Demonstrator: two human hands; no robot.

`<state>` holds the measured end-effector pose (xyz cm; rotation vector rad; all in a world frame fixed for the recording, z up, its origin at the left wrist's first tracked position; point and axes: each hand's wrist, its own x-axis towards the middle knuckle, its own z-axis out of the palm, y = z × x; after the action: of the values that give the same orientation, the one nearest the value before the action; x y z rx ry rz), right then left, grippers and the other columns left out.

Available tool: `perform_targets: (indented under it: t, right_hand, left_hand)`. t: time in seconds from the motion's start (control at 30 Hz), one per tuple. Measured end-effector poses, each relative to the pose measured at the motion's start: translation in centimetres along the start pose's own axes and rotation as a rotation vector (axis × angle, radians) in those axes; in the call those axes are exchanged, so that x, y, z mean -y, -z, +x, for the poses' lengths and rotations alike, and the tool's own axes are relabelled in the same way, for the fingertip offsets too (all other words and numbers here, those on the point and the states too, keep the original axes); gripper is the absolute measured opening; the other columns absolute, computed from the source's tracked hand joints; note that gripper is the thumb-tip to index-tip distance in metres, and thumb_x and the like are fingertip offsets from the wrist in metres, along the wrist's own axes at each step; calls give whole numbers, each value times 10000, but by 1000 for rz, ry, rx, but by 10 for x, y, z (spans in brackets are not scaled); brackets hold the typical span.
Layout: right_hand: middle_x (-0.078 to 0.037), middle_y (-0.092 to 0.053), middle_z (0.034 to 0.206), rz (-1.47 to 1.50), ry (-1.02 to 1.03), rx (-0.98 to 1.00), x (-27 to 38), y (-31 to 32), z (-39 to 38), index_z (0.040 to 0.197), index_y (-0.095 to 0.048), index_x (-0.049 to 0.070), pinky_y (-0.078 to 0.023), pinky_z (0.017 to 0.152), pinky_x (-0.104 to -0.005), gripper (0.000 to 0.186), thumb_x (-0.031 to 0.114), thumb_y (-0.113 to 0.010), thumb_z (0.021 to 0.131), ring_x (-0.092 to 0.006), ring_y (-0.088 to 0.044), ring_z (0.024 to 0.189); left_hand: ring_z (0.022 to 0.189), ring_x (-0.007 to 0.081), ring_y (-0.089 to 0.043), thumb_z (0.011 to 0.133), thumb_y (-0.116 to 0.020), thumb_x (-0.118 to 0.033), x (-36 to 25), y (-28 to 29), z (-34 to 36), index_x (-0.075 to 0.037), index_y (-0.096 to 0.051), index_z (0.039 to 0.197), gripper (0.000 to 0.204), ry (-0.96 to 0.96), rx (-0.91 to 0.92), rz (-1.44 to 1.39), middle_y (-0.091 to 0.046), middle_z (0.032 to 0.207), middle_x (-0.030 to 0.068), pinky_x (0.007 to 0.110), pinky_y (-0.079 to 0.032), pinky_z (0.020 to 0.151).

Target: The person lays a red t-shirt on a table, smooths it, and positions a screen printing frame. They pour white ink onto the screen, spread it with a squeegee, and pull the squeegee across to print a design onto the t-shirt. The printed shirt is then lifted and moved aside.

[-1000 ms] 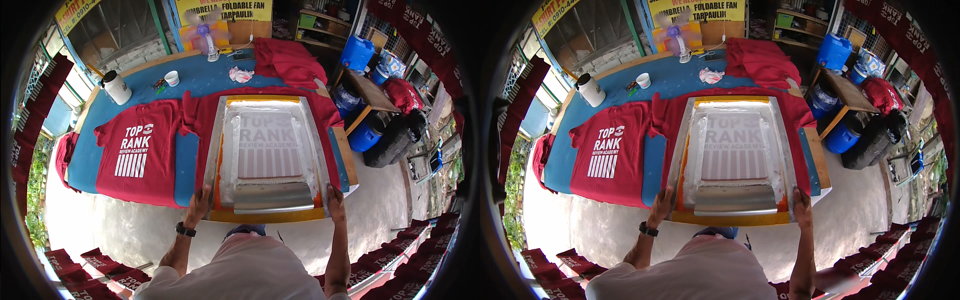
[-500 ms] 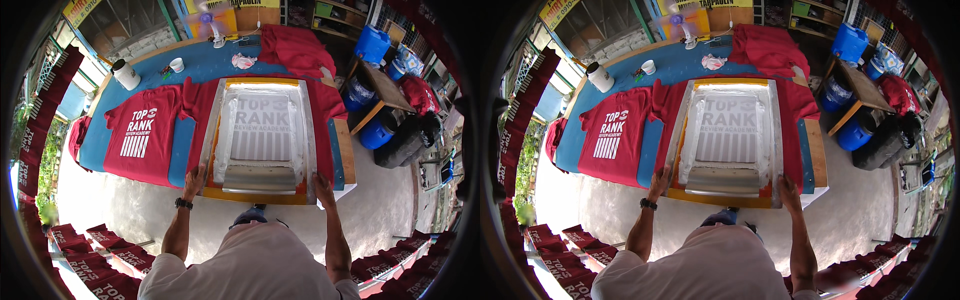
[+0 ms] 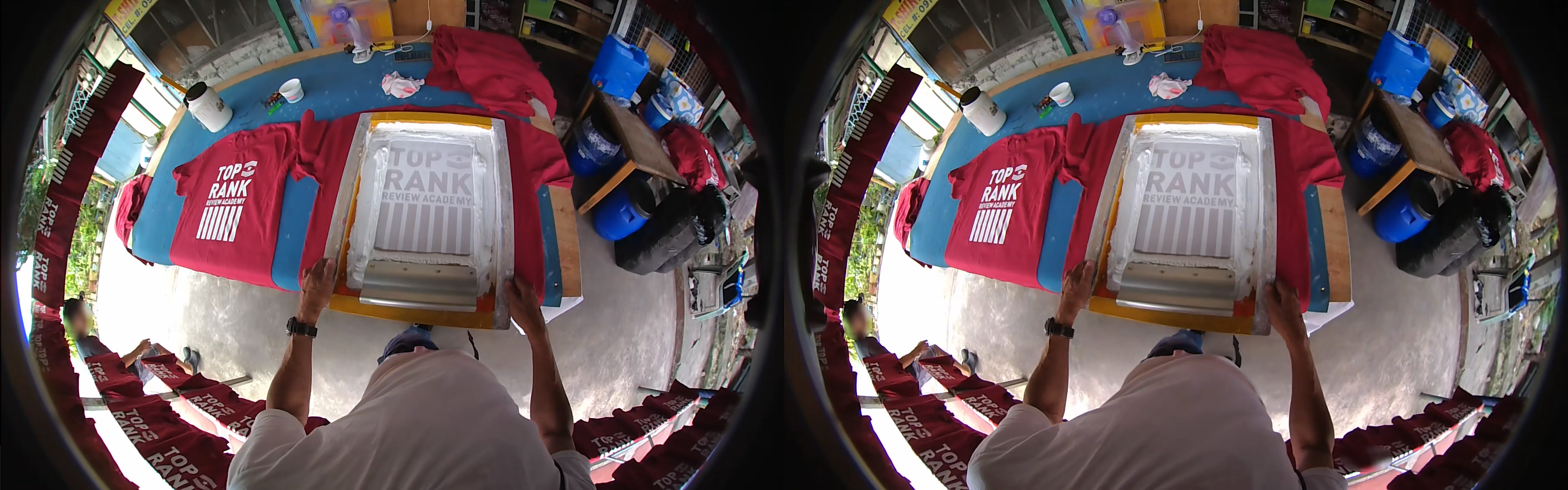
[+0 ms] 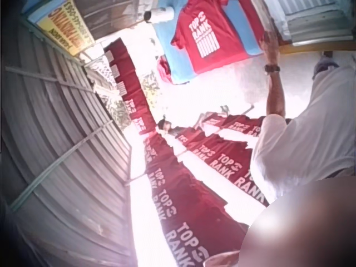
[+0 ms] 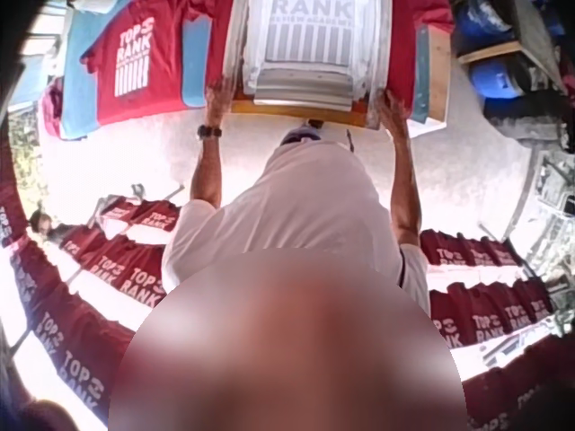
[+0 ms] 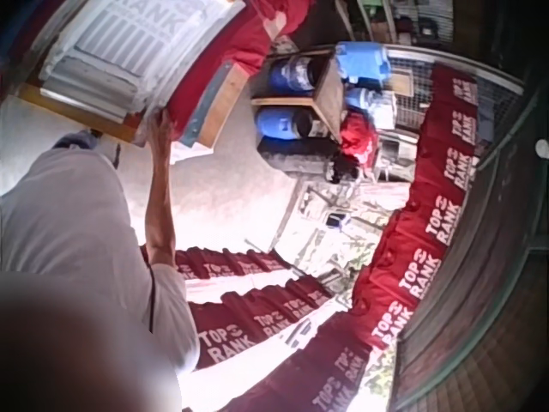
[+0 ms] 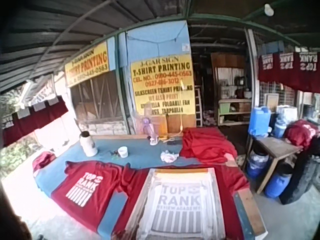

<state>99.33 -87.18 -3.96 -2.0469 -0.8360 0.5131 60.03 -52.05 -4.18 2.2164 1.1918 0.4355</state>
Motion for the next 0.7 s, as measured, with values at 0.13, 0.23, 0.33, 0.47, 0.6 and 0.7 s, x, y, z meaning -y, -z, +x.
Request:
perform_targets:
  t: [0.13,0.23,0.33,0.47,0.6,0.7]
  right_hand:
    - [-317,-705,1247,-52,-3,67,-2,5,-13,1378,-636,-19,-540,946,-504,401,278,-648,1109,-433,-705,1095]
    - [-339,-616,1490,4,-70,169,0,4,-33,1658,-405,-9,-529,1105,-492,731,267,-729,1063,-476,-643,1342]
    - [-354,-463,1659,-78,166,139,9,-1,-48,1760,-67,-1,-465,1235,-488,1056,247,-780,1022,-482,-515,1514]
    - [-342,-328,1745,63,-75,300,32,-1,-53,1758,48,30,-458,1249,-507,1141,241,-784,1007,-473,-478,1540]
    - [-326,-425,1698,178,-295,349,50,3,-53,1764,65,59,-480,1227,-517,1158,253,-782,997,-487,-587,1446]
    - [-306,-550,1607,190,-369,353,48,0,-54,1771,83,104,-490,1211,-525,1187,279,-792,987,-487,-648,1376]
  left_hand:
    - [1281,460,-591,1038,-746,-390,-73,-8,-31,39,-489,1563,725,-87,-152,237,-606,1389,286,550,-487,1082]
    - [1379,456,-549,934,-854,-201,-136,-15,-48,25,-408,1641,865,-374,109,70,-559,1460,287,562,-469,1167]
    - [1403,441,-540,857,-831,-59,-168,-23,-40,1,-448,1605,842,-695,324,156,-546,1462,243,543,-476,1185]
    - [1413,391,-549,806,-753,59,-172,-37,-14,-27,-525,1430,670,-826,488,218,-540,1379,196,505,-499,1167]
    - [1334,368,-590,832,-720,51,-172,-54,-18,-26,-532,1460,660,-922,299,423,-573,1328,160,481,-515,1141]
    - [1312,375,-621,859,-675,40,-180,-53,3,-31,-569,1474,628,-756,363,359,-619,1352,159,494,-544,1111]
